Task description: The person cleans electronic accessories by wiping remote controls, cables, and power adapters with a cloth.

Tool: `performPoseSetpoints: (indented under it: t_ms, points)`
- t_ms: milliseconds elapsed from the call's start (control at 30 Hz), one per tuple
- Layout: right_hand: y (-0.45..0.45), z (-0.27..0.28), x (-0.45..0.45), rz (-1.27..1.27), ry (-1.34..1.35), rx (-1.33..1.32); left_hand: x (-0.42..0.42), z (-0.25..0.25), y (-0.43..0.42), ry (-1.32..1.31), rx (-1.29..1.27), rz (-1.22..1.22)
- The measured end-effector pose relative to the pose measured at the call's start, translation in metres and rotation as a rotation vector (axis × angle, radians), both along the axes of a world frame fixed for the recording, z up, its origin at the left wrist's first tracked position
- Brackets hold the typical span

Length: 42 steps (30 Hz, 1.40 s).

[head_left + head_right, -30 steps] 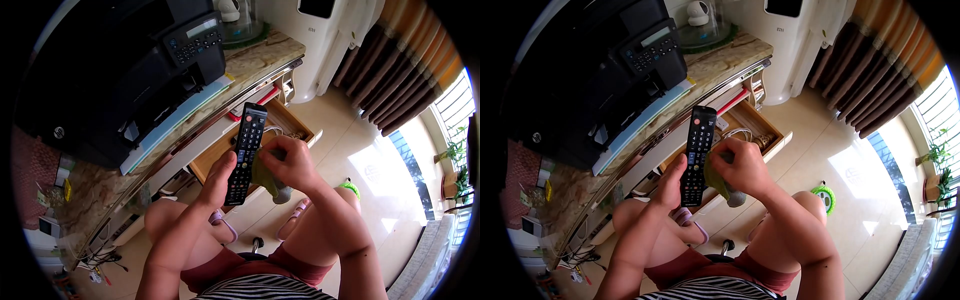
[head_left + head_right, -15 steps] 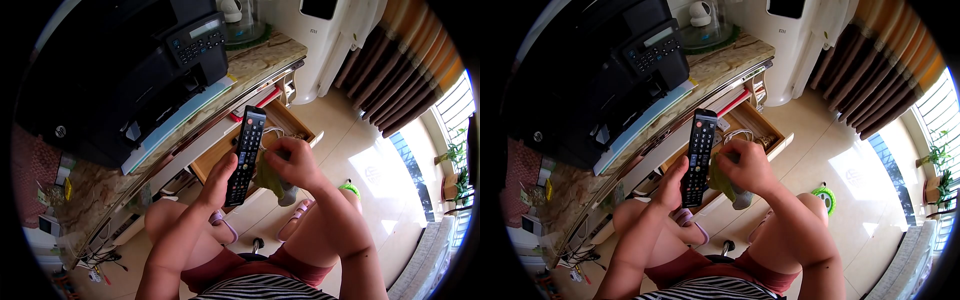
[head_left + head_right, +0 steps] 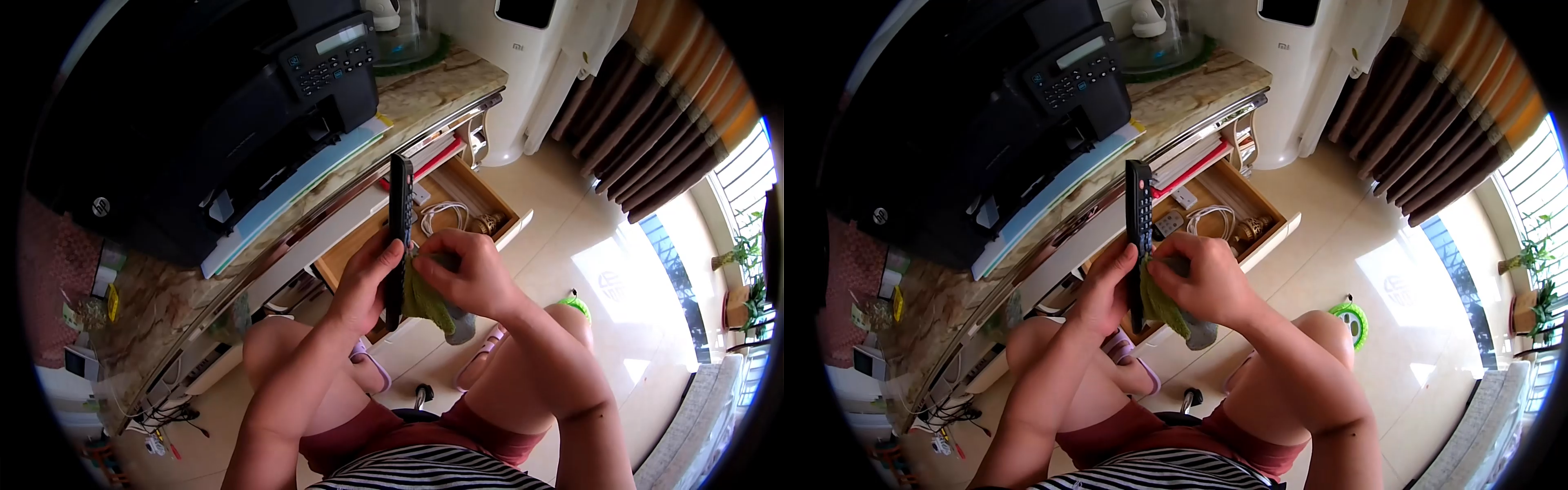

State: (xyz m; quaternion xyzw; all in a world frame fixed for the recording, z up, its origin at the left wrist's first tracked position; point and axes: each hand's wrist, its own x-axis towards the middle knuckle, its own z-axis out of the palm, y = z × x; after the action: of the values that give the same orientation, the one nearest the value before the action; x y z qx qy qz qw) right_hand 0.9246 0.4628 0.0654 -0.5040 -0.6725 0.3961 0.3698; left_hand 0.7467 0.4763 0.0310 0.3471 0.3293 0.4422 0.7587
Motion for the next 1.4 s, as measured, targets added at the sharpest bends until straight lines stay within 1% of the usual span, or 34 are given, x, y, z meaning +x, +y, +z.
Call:
performPoseSetpoints:
  t_ms: [67, 167, 267, 333, 367, 533, 567, 600, 667, 700, 767, 867, 900, 967, 1000, 1100, 1133, 1200, 1333, 1400]
  points:
    - [0.002, -0.005, -0.001, -0.026, -0.024, 0.076, 0.006, 0.002, -0.003, -0.027, -0.033, -0.001]
    - [-0.002, -0.007, -0.005, -0.003, -0.026, 0.061, 0.008, 0.001, -0.003, -0.033, -0.054, 0.025]
    - [-0.009, -0.011, -0.011, 0.038, -0.058, 0.067, 0.004, -0.004, -0.001, -0.007, -0.013, 0.027]
    - [-0.014, -0.018, -0.013, 0.051, -0.071, 0.053, 0.004, -0.007, 0.001, -0.006, -0.006, 0.070]
    - [-0.017, -0.023, -0.014, 0.084, -0.077, 0.053, 0.005, -0.007, 0.001, 0.007, 0.030, 0.084]
    - [-0.034, -0.037, -0.022, 0.170, -0.124, 0.051, 0.003, -0.003, 0.004, 0.017, 0.050, 0.140]
    - [-0.037, -0.044, -0.021, 0.224, -0.166, 0.071, 0.003, 0.000, 0.005, -0.034, 0.041, 0.169]
    - [-0.039, -0.048, -0.020, 0.221, -0.166, 0.071, 0.004, 0.002, 0.006, -0.086, 0.032, 0.198]
    - [-0.042, -0.051, -0.016, 0.280, -0.273, 0.033, 0.003, 0.005, 0.008, -0.095, 0.047, 0.206]
    - [-0.041, -0.049, -0.012, 0.281, -0.274, 0.034, 0.003, 0.010, 0.008, -0.150, 0.034, 0.196]
    - [-0.036, -0.037, 0.000, 0.177, -0.155, 0.069, 0.003, 0.012, 0.008, -0.219, 0.026, 0.198]
    - [-0.032, -0.017, 0.008, 0.082, -0.126, -0.070, 0.005, 0.010, 0.008, -0.241, 0.057, 0.214]
    - [-0.034, -0.013, 0.006, 0.079, -0.126, -0.068, 0.008, 0.008, 0.007, -0.241, 0.059, 0.211]
    - [-0.036, -0.008, -0.004, 0.034, 0.049, -0.002, 0.016, 0.005, 0.004, -0.172, 0.126, 0.319]
    - [-0.036, -0.010, -0.008, 0.030, 0.051, -0.001, 0.020, 0.004, 0.001, -0.170, 0.128, 0.314]
    - [-0.033, -0.020, -0.013, 0.056, -0.014, 0.152, 0.026, 0.004, -0.004, -0.099, 0.265, 0.374]
    - [-0.030, -0.023, -0.012, 0.058, -0.015, 0.156, 0.025, 0.005, -0.003, -0.101, 0.268, 0.376]
    - [-0.025, -0.027, -0.009, -0.008, -0.026, 0.259, 0.022, 0.005, -0.001, -0.100, 0.284, 0.408]
    - [-0.021, -0.026, -0.005, -0.078, -0.116, 0.249, 0.023, 0.005, -0.002, -0.092, 0.280, 0.453]
    - [-0.027, -0.021, -0.013, -0.065, -0.136, 0.200, 0.025, 0.006, -0.003, -0.087, 0.264, 0.467]
